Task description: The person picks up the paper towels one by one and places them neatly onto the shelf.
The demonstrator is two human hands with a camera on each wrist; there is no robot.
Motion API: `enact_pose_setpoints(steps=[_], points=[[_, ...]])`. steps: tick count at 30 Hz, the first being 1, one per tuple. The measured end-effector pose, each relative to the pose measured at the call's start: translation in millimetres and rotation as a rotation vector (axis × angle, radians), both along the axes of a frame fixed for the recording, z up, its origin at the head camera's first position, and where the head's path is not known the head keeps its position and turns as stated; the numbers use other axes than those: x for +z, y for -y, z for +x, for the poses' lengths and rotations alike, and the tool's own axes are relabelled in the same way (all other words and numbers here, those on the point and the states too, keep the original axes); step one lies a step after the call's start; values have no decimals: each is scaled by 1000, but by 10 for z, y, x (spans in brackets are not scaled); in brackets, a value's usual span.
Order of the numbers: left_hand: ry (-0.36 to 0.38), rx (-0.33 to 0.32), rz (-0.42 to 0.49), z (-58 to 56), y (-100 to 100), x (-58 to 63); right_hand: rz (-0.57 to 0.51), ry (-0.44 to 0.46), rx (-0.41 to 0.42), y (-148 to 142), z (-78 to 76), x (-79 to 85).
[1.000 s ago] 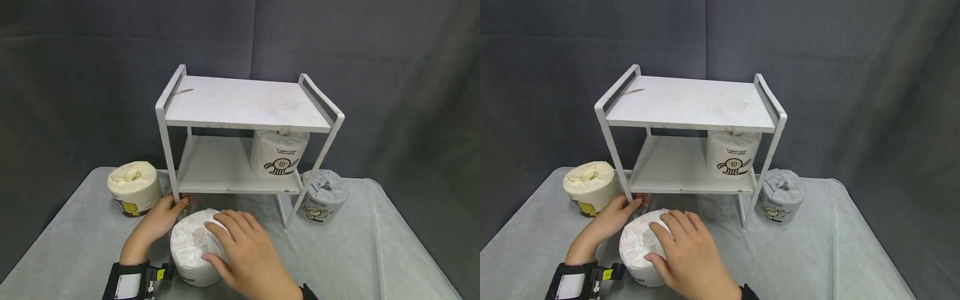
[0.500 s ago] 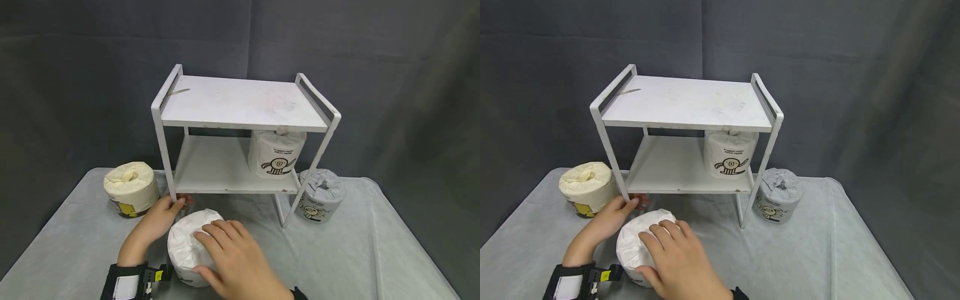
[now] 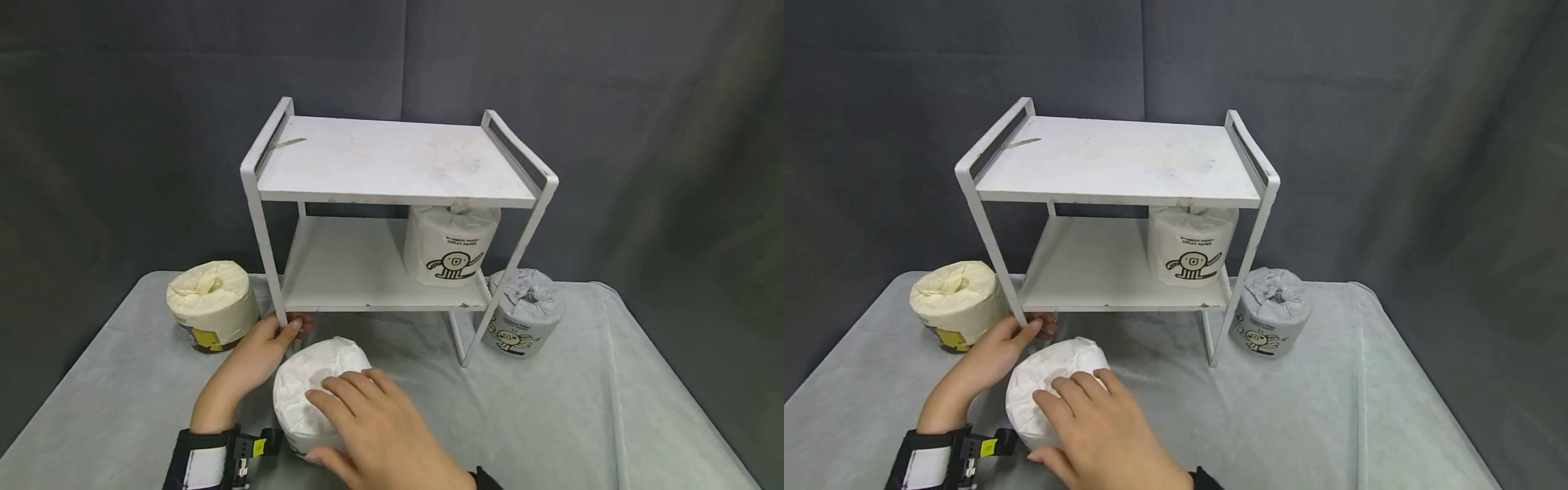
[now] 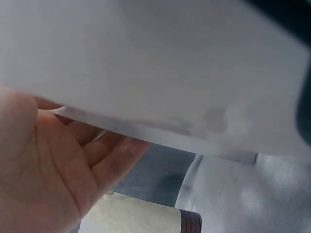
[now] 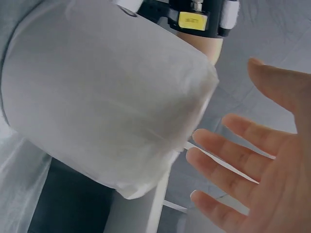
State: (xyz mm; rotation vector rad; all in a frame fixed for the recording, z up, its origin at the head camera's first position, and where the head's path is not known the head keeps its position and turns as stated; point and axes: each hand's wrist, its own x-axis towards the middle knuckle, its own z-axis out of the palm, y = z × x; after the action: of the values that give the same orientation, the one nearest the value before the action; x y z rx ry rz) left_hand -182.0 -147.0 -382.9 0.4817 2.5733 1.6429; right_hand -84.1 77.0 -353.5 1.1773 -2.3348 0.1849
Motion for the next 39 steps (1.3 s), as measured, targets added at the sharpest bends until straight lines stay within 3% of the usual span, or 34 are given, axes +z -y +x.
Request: enact_pose_setpoints(steps=[7,31,39], points=[[0,-1,-1,-14,-24,9,34,15,-17,-20,-27,-59],[4,-2,-20,-9,-11,31,89,-61,-23,134,-34,-278],[8,3,0,9,-11,9,76,-173,-38,179,-62,-357]])
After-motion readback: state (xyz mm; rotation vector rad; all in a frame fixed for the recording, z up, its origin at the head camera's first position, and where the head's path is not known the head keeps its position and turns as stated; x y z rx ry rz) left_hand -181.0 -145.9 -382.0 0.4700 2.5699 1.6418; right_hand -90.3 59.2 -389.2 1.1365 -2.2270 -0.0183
